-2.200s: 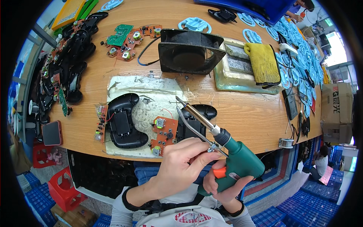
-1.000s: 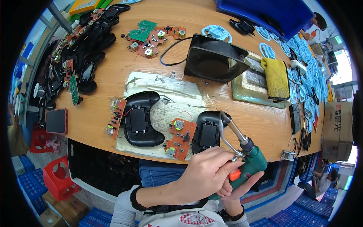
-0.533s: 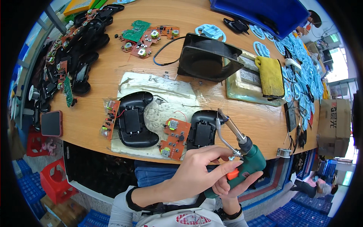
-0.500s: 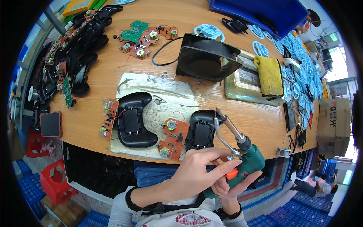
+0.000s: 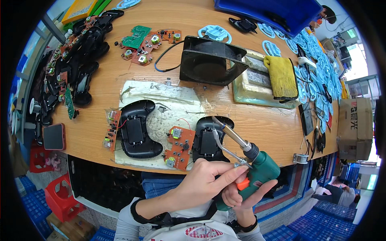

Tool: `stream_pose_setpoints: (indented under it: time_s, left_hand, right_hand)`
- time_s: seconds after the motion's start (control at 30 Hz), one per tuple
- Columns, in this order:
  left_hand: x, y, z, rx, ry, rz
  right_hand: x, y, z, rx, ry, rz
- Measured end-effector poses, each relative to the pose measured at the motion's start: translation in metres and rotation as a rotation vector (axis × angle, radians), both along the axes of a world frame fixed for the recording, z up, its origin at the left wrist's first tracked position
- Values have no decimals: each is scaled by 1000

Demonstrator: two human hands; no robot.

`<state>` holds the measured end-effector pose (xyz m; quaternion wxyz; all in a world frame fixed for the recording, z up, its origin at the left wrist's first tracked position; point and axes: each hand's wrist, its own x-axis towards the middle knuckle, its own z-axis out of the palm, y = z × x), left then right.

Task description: Soldering components onto electronic circuit boards of game controllers.

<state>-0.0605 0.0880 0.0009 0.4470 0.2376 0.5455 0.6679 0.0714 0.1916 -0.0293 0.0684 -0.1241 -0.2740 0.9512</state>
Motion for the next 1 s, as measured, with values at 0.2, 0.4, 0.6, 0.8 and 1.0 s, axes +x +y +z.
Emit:
stream_pose_setpoints:
  time_s: [0.2, 0.4, 0.6, 0.8, 1.0]
  left_hand:
    - [-6, -6, 7, 35, 113, 25]
    - [0, -5, 9, 60, 132, 154]
    - [4, -5, 9, 13, 301, 213]
    - [-1, -3, 8, 74, 549, 339]
    - [1, -4, 12, 62, 469, 328]
  right_hand:
    - [-1, -1, 6, 22, 32, 52]
    - [2, -1, 0, -149, 71, 60]
    - [2, -7, 0, -26, -6, -3]
    - [-1, -12, 3, 52, -99, -69]
    - [6, -6, -7, 116, -27, 34]
